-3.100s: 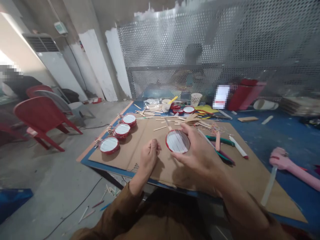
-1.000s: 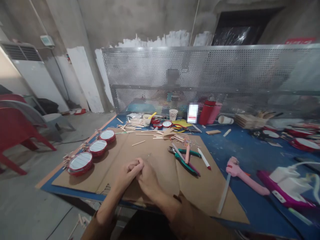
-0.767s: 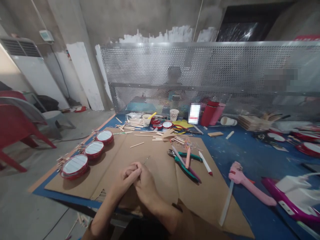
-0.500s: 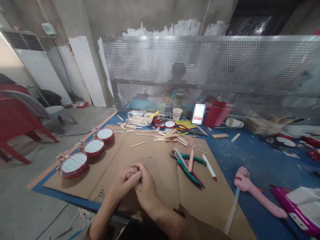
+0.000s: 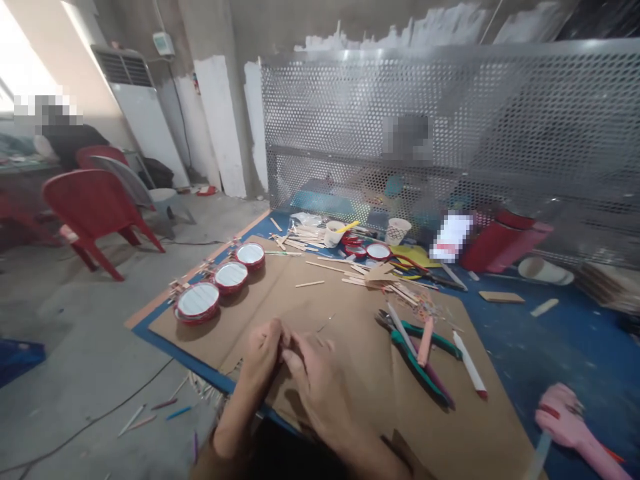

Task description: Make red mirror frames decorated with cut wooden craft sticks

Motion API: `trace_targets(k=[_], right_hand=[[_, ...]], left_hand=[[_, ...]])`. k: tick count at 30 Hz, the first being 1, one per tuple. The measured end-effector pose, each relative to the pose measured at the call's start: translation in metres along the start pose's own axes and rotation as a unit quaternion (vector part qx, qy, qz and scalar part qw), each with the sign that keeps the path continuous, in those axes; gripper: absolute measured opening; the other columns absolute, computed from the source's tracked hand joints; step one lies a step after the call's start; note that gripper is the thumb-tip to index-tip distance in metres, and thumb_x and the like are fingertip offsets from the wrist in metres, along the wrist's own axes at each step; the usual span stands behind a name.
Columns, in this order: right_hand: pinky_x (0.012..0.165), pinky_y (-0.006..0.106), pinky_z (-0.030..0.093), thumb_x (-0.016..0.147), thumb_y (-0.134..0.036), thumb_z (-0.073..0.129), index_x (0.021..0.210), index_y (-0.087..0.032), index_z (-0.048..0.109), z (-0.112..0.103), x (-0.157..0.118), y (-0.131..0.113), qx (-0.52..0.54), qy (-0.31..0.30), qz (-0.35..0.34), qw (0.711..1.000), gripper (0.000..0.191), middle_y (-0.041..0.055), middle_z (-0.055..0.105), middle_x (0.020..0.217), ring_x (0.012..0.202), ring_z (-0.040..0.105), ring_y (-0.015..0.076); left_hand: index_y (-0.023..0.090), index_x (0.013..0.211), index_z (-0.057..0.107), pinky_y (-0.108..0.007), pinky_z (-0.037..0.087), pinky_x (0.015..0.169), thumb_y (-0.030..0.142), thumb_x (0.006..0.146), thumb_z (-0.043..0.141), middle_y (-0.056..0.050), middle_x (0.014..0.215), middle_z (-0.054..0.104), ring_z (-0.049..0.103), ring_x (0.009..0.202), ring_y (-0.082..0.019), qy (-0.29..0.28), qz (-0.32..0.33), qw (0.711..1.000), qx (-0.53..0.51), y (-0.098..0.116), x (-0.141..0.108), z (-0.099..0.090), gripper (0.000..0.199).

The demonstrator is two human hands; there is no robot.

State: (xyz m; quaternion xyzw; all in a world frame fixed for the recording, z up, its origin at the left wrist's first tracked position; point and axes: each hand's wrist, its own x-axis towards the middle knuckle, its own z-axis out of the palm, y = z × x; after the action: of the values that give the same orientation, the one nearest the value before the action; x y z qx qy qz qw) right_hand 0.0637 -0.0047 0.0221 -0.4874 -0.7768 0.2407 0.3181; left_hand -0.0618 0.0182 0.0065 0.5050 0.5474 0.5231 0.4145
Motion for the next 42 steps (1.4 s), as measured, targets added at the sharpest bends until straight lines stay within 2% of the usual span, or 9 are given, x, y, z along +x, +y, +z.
trace_targets(k=[3, 6, 8, 12, 15, 18, 23, 31, 42], right_hand=[[0.099, 0.046, 0.035, 0.09, -0.026, 0.05, 0.117, -0.019, 0.06, -0.002, 0.008, 0.013, -0.116, -0.011, -0.016, 0.993, 0.03, 0.0117, 0.062, 0.121, 0.119, 0.051, 0.0271], [0.105, 0.058, 0.022, 0.081, -0.021, 0.061, 0.129, -0.011, 0.053, -0.003, 0.019, 0.025, -0.221, 0.085, 0.09, 0.968, 0.05, 0.0212, 0.045, 0.14, 0.135, 0.028, 0.0397], [0.107, 0.058, 0.018, 0.08, -0.02, 0.06, 0.13, -0.01, 0.053, -0.001, 0.023, 0.026, -0.229, 0.115, 0.108, 0.96, 0.051, 0.0207, 0.043, 0.142, 0.138, 0.02, 0.04], [0.105, 0.057, 0.023, 0.083, -0.017, 0.054, 0.12, -0.019, 0.061, 0.015, 0.023, 0.016, -0.15, 0.015, 0.024, 0.988, 0.038, 0.0149, 0.058, 0.129, 0.134, 0.032, 0.0352], [0.1, 0.056, 0.032, 0.083, -0.016, 0.052, 0.127, -0.025, 0.057, 0.025, 0.022, 0.011, -0.129, -0.019, 0.046, 0.99, 0.045, 0.0131, 0.059, 0.127, 0.122, 0.048, 0.0329], [0.098, 0.054, 0.035, 0.082, -0.019, 0.054, 0.133, -0.028, 0.051, 0.028, 0.023, 0.01, -0.134, -0.039, 0.053, 0.989, 0.052, 0.0126, 0.061, 0.124, 0.112, 0.054, 0.0319], [0.093, 0.053, 0.039, 0.085, -0.024, 0.052, 0.129, -0.025, 0.054, 0.022, 0.026, 0.006, -0.136, -0.034, 0.049, 0.989, 0.044, 0.0124, 0.063, 0.12, 0.104, 0.057, 0.0307], [0.092, 0.051, 0.04, 0.086, -0.023, 0.052, 0.104, -0.022, 0.066, 0.006, 0.027, -0.004, -0.116, -0.006, 0.034, 0.993, 0.023, 0.0102, 0.067, 0.108, 0.099, 0.056, 0.0281], [0.091, 0.037, 0.042, 0.083, -0.011, 0.044, 0.105, -0.021, 0.067, 0.017, 0.016, 0.007, -0.045, 0.03, 0.001, 0.999, 0.032, 0.0076, 0.07, 0.102, 0.096, 0.06, 0.0212]], left_hand=[[0.018, 0.052, 0.045, -0.02, 0.034, 0.045, 0.054, 0.087, 0.037, 0.003, 0.046, 0.042, 0.04, 0.044, -0.009, 0.065, -0.004, 0.998, 0.006, -0.004, 0.002, 0.001, 0.05], [0.017, 0.057, 0.051, -0.022, 0.04, 0.052, 0.05, 0.089, 0.036, 0.0, 0.054, 0.05, 0.048, 0.052, -0.011, 0.068, 0.006, 0.997, 0.038, -0.005, 0.003, 0.0, 0.048], [0.016, 0.063, 0.058, -0.025, 0.046, 0.064, 0.046, 0.09, 0.037, -0.003, 0.064, 0.058, 0.056, 0.064, -0.014, 0.053, 0.037, 0.996, 0.068, -0.003, 0.004, -0.002, 0.045], [0.018, 0.087, 0.071, -0.036, 0.046, 0.091, 0.037, 0.086, 0.049, -0.01, 0.1, 0.068, 0.06, 0.1, -0.022, -0.03, 0.131, 0.984, 0.117, 0.004, 0.006, -0.004, 0.028], [0.023, 0.096, 0.073, -0.044, 0.04, 0.103, 0.032, 0.083, 0.054, -0.009, 0.114, 0.067, 0.055, 0.116, -0.025, -0.126, 0.196, 0.96, 0.156, 0.005, 0.007, -0.003, 0.025], [0.027, 0.104, 0.071, -0.046, 0.04, 0.104, 0.031, 0.086, 0.051, -0.008, 0.121, 0.064, 0.05, 0.123, -0.026, -0.164, 0.212, 0.946, 0.18, 0.004, 0.007, -0.004, 0.028], [0.026, 0.106, 0.07, -0.045, 0.041, 0.103, 0.035, 0.085, 0.051, -0.009, 0.124, 0.062, 0.051, 0.122, -0.027, -0.194, 0.233, 0.934, 0.19, 0.006, 0.009, -0.007, 0.03], [0.023, 0.103, 0.07, -0.04, 0.043, 0.101, 0.036, 0.086, 0.048, -0.01, 0.123, 0.061, 0.054, 0.118, -0.025, -0.212, 0.22, 0.934, 0.186, 0.009, 0.015, -0.004, 0.03], [0.02, 0.086, 0.072, -0.037, 0.046, 0.093, 0.032, 0.084, 0.049, -0.01, 0.105, 0.07, 0.062, 0.102, -0.023, -0.189, 0.193, 0.945, 0.184, 0.02, 0.012, 0.002, 0.027]])
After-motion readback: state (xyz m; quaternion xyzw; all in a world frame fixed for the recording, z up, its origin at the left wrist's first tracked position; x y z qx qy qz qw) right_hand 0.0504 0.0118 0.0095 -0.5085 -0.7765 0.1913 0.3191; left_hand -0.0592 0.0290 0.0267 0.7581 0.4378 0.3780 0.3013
